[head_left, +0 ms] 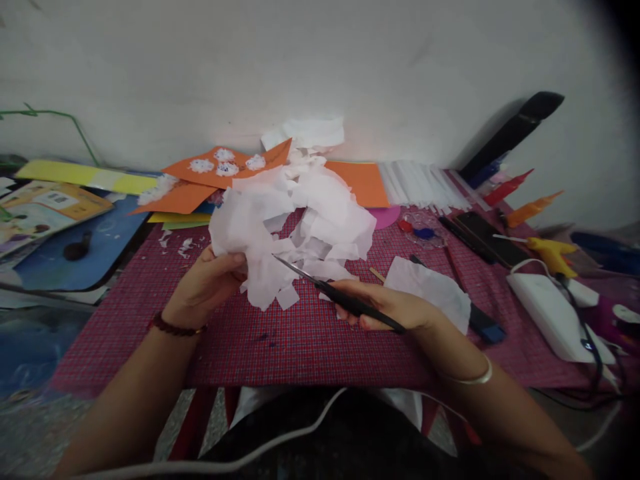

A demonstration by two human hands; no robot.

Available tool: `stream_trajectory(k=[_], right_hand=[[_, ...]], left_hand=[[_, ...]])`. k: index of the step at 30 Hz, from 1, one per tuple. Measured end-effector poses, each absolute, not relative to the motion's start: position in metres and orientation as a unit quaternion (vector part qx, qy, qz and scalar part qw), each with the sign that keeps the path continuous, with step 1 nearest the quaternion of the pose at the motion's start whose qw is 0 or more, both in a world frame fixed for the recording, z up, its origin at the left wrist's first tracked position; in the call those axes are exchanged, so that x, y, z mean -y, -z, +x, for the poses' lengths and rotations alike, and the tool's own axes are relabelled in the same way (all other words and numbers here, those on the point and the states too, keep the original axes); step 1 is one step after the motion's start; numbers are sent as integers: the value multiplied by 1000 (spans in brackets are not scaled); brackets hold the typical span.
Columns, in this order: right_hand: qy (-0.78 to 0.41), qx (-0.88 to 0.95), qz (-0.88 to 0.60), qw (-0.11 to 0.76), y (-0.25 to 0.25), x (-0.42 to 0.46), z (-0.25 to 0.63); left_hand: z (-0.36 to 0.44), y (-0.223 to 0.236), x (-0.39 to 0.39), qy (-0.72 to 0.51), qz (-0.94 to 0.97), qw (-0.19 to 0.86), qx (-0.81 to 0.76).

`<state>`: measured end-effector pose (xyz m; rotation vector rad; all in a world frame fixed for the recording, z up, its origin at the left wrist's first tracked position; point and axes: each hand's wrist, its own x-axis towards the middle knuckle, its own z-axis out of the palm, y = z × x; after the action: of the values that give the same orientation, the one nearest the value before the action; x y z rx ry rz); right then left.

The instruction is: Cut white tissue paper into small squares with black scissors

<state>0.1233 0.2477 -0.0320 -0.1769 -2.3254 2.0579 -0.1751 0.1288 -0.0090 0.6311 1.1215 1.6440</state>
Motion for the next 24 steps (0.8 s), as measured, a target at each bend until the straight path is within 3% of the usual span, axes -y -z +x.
stream_trajectory(k=[11,24], right_hand=[[-681,724,-81,70,35,-242,107],[-518,823,-185,142,30,-230,101]], left_hand=[[-167,15,-135,-634,251,493,-541],[-159,14,-133,-550,326,430,-637]])
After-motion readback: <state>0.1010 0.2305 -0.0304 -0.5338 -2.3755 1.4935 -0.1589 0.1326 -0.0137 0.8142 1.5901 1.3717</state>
